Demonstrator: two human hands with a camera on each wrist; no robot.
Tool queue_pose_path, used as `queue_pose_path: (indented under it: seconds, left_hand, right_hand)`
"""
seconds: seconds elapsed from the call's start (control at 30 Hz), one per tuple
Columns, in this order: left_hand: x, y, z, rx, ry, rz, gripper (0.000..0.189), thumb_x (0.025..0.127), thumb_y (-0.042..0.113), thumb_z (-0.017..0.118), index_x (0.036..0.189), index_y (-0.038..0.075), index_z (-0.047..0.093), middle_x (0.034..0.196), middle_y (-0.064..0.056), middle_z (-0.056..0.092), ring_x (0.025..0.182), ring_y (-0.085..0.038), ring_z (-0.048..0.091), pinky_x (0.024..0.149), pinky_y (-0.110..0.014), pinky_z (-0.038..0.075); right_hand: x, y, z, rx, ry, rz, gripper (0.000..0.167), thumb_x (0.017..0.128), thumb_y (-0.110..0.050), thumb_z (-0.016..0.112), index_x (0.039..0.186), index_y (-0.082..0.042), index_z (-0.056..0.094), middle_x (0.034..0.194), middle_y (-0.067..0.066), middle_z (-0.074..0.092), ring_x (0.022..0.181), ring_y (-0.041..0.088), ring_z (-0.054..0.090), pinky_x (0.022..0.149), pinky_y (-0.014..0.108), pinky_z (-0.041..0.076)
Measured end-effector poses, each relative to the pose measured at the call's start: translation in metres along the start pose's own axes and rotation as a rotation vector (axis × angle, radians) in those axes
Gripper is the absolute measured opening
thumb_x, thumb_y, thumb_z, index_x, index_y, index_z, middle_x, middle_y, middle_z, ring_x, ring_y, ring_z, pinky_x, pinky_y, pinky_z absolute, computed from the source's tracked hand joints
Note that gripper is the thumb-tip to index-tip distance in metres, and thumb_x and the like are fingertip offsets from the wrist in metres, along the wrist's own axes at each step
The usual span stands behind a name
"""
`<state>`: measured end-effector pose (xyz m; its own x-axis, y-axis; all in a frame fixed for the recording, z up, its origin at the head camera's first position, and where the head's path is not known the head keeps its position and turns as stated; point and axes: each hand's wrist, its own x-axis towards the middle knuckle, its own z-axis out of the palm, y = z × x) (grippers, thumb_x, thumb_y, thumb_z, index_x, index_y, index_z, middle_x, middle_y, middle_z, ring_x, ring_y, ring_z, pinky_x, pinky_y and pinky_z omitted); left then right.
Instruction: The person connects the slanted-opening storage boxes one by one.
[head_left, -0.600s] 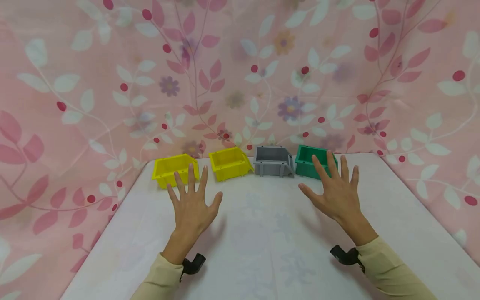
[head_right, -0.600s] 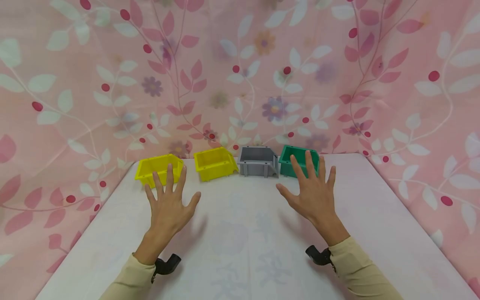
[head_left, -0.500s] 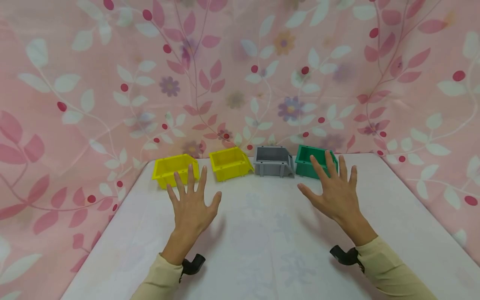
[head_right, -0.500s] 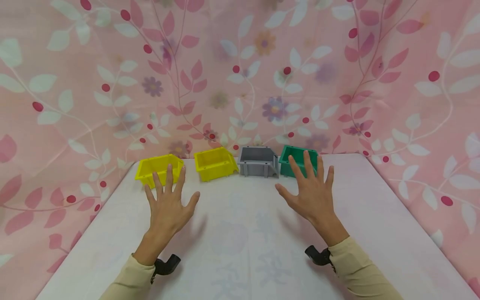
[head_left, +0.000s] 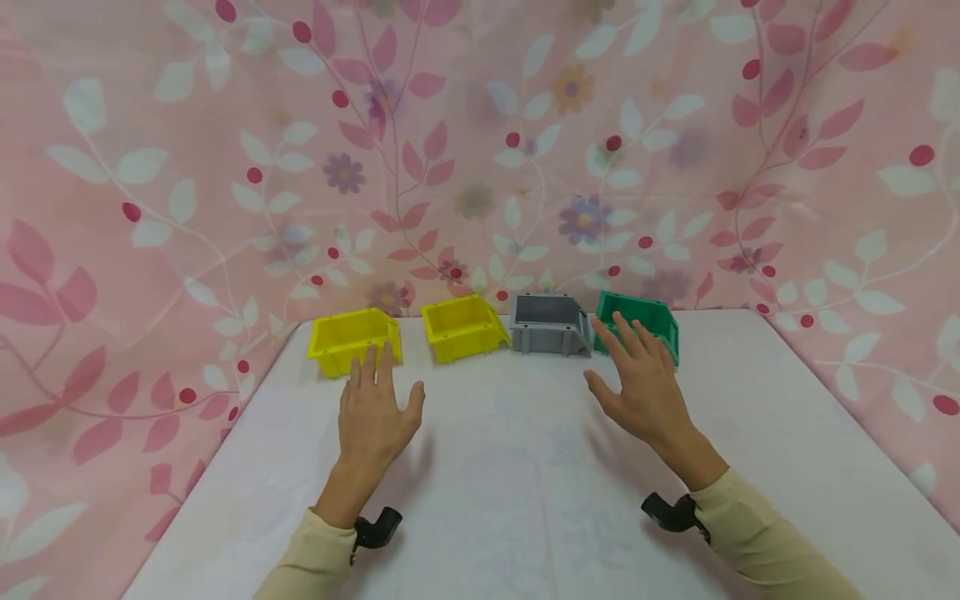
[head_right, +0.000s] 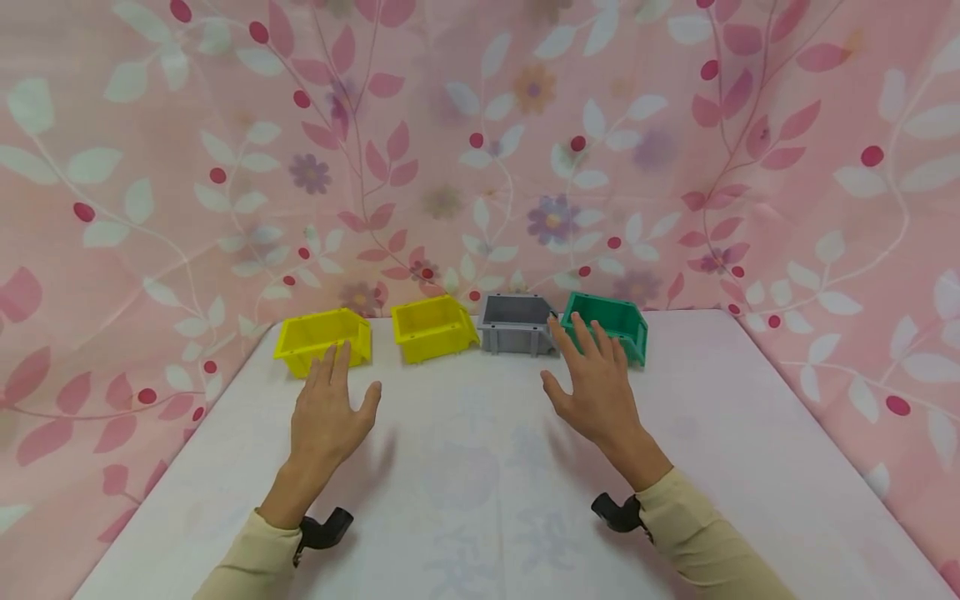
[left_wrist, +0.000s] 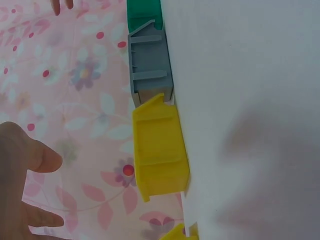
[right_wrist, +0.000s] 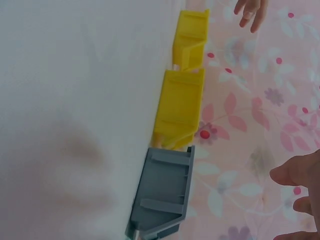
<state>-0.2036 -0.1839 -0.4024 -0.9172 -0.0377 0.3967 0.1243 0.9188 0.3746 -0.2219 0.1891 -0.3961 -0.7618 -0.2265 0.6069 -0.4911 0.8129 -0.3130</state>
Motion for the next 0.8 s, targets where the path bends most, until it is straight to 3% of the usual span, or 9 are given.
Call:
queue_pose_path:
  seconds: [0.23, 0.6, 0.8]
  left_hand:
    - [0.002, -0.007, 0.002, -0.053, 0.007, -0.021, 0.074, 0.098, 0.041, 0.060, 0.157, 0.000, 0.039, 0.159, -0.026, 0.038, 0.142, -0.045, 0.039, 0.109, -0.065, 0.039]
    - [0.014, -0.019, -0.006, -0.109, -0.031, -0.125, 0.069, 0.101, 0.039, 0.056, 0.154, -0.003, 0.042, 0.155, -0.027, 0.040, 0.137, -0.046, 0.042, 0.106, -0.067, 0.041]
    - [0.021, -0.030, -0.007, -0.127, -0.013, -0.188, 0.067, 0.101, 0.038, 0.056, 0.152, -0.004, 0.044, 0.152, -0.028, 0.043, 0.129, -0.050, 0.049, 0.102, -0.068, 0.044]
  right_hand:
    - [0.006, -0.009, 0.007, 0.037, -0.018, -0.012, 0.074, 0.093, -0.022, 0.075, 0.160, -0.014, 0.044, 0.161, 0.023, 0.038, 0.147, 0.052, 0.029, 0.112, 0.077, 0.019]
    - [0.021, -0.037, 0.030, 0.092, -0.075, -0.060, 0.071, 0.094, -0.022, 0.073, 0.159, -0.013, 0.045, 0.161, 0.019, 0.041, 0.146, 0.046, 0.035, 0.115, 0.071, 0.022]
    - [0.029, -0.056, 0.041, 0.107, -0.106, -0.098, 0.069, 0.094, -0.021, 0.074, 0.157, -0.013, 0.048, 0.161, 0.016, 0.042, 0.144, 0.042, 0.039, 0.116, 0.070, 0.024]
